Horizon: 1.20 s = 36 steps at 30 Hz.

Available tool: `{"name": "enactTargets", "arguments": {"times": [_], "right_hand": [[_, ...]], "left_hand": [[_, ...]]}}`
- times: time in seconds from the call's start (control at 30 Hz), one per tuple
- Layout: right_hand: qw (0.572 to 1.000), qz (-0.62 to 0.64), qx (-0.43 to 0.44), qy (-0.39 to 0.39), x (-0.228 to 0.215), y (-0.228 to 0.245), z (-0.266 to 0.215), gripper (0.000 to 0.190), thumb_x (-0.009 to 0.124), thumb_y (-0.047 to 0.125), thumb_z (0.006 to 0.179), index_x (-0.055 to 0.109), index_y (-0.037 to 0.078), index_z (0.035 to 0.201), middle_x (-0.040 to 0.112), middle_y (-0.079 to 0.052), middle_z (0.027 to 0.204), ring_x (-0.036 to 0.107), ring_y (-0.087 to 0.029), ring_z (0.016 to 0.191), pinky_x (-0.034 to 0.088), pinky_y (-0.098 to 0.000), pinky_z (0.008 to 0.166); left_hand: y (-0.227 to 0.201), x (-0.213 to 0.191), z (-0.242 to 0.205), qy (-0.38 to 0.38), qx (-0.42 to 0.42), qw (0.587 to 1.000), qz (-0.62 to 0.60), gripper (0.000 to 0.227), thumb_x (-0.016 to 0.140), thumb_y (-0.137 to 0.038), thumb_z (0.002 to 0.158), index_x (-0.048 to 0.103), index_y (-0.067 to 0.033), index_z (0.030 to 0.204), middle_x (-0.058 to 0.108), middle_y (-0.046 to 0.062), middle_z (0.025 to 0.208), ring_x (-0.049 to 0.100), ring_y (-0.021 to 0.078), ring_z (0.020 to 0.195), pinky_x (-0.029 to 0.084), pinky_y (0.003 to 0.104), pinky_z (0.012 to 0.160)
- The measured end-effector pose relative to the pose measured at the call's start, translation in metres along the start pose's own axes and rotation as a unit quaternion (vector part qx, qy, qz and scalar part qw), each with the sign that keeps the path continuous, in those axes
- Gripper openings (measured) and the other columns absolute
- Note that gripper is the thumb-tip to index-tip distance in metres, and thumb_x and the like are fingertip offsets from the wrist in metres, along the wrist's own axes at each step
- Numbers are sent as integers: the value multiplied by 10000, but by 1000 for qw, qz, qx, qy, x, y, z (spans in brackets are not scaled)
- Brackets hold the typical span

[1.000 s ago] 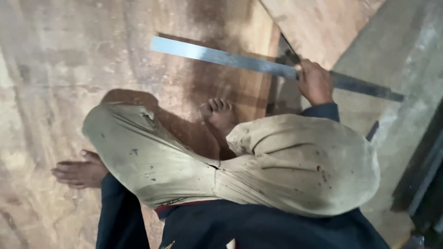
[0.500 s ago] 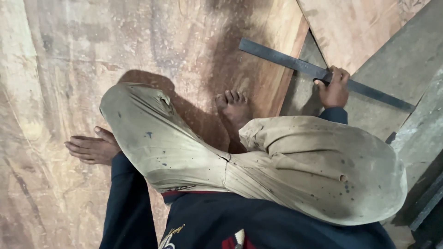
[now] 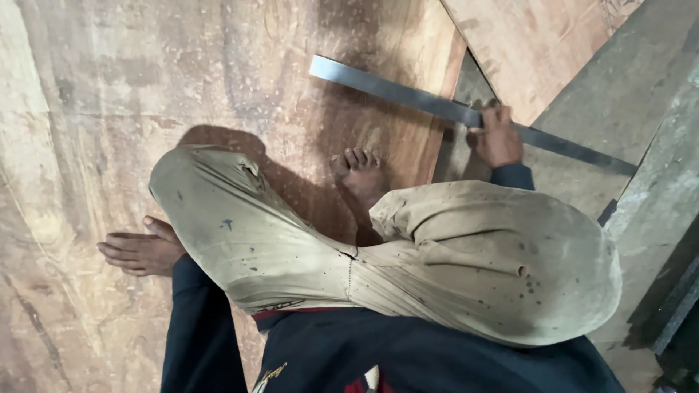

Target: The person sits on the floor with a plywood sheet and uses a long steel ruler to measure across it. They reposition the ruler, align the plywood sheet, and mark lines on its surface with a chalk marker.

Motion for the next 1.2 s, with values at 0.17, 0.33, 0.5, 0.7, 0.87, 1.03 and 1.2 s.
{"name": "enactTargets", "arguments": {"times": [0.17, 0.33, 0.5, 0.7, 0.87, 1.03, 1.2], "right_hand": [[997, 16, -44, 57, -63, 115, 10, 458, 672, 129, 933, 574, 122, 1381, 560, -220, 1242, 634, -491, 979, 513, -575, 789], [996, 11, -90, 16, -129, 168, 16, 384, 735, 222, 985, 585, 116, 1322, 608, -194, 1091, 658, -439, 941, 531, -535, 762], [998, -20, -59, 9, -148, 155, 17, 458, 705, 165, 969, 589, 138, 1411, 620, -217, 1093, 652, -468, 801, 511, -562, 676], [998, -54, -24, -2, -114, 92, 8, 388, 695, 233, 1033, 609, 201, 1409, 629, -204, 1093, 657, -470, 818, 513, -573, 679], [997, -76, 13, 0, -43, -7, -11, 489, 678, 245, 1025, 586, 195, 1502, 611, -199, 1140, 669, -439, 860, 536, -540, 712], [990, -116, 69, 49, 42, -102, -36, 426, 686, 295, 1008, 615, 228, 1423, 588, -177, 1246, 683, -435, 905, 546, -535, 755], [981, -124, 141, 56, 31, -92, -41, 353, 648, 245, 991, 606, 221, 1341, 545, -167, 1296, 676, -463, 864, 535, -556, 725]], "left_hand": [[-5, -2, 4, 2, 11, 1000, -4, 861, 245, -729, 1107, 298, -59, 1645, 255, 183, 1707, 264, 425, 1563, 262, 594, 1219], [-18, -5, 7, 5, 21, 1000, -15, 866, 245, -733, 1103, 294, -61, 1647, 251, 180, 1709, 261, 422, 1565, 258, 591, 1223], [-18, -11, 0, 10, 9, 1000, -22, 871, 245, -736, 1098, 290, -63, 1649, 247, 178, 1712, 257, 419, 1568, 255, 588, 1227], [-16, -20, 2, 13, -4, 1000, -24, 877, 244, -740, 1093, 285, -65, 1651, 242, 175, 1715, 252, 416, 1572, 252, 584, 1232], [-14, -23, 1, 16, -12, 999, -26, 882, 244, -744, 1089, 281, -66, 1652, 238, 172, 1717, 248, 413, 1574, 248, 581, 1236], [-15, -19, 3, 21, -20, 999, -29, 887, 244, -748, 1085, 277, -68, 1654, 234, 170, 1719, 245, 410, 1577, 245, 578, 1240], [-8, -3, 5, 19, -16, 1000, -18, 910, 238, -767, 1070, 268, -71, 1655, 230, 163, 1721, 239, 402, 1578, 244, 568, 1246]]}}
Point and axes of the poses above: each hand's wrist, its own z-axis towards the middle knuckle, its own x-axis out of the palm, y = z × x, the point moved 8 cm from there along z, towards the middle knuckle
